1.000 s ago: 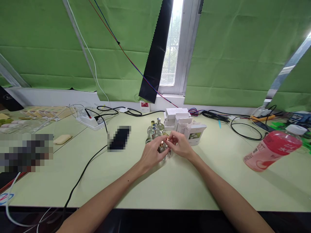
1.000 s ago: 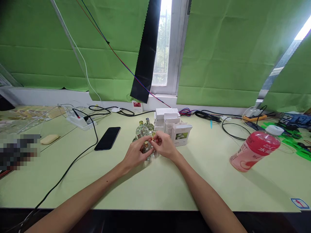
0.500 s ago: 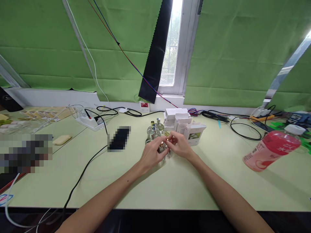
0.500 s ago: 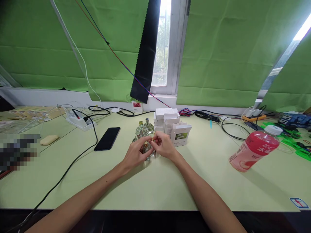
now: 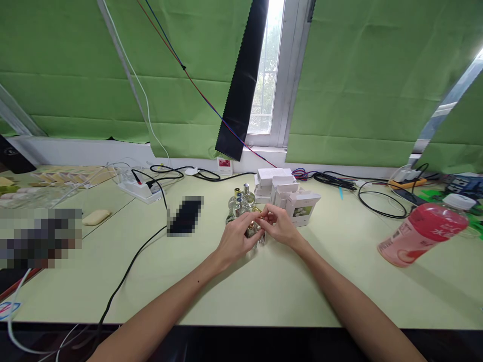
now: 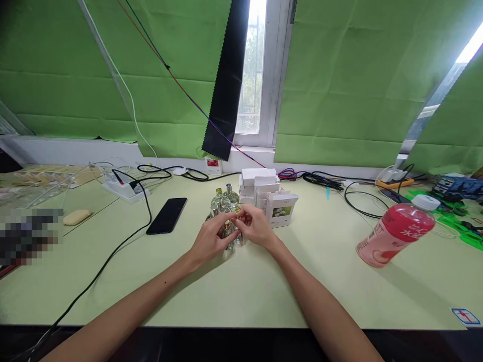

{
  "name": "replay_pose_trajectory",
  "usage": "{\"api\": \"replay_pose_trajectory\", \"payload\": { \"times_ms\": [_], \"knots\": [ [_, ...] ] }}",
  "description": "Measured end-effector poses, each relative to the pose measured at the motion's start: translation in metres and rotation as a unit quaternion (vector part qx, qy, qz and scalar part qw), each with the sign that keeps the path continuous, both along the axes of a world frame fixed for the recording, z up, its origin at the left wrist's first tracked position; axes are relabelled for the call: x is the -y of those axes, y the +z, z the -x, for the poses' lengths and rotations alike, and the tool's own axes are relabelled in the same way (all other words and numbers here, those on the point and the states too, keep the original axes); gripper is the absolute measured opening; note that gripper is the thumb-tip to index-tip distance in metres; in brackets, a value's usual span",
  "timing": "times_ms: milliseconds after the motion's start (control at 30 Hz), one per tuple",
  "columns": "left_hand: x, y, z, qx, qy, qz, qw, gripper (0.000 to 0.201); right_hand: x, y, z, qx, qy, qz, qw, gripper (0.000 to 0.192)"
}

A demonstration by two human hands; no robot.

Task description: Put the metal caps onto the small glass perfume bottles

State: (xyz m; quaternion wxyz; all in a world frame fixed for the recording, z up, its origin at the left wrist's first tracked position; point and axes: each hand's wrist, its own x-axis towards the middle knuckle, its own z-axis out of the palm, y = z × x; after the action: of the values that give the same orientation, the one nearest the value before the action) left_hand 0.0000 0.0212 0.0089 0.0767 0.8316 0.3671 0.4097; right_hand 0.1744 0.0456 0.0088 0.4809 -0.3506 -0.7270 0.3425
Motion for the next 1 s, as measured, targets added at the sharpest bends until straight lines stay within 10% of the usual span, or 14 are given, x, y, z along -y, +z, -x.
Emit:
{"api": "replay_pose_trajectory", "payload": {
  "times_ms": [1000],
  "knots": [
    [0.0005, 0.0009, 0.0000, -0.006, 0.004, 0.012, 1.000, 0.036, -0.0002, 0.0000, 0.0010, -0.016, 0.011, 0.021, 1.000, 0.036]
  ]
}}
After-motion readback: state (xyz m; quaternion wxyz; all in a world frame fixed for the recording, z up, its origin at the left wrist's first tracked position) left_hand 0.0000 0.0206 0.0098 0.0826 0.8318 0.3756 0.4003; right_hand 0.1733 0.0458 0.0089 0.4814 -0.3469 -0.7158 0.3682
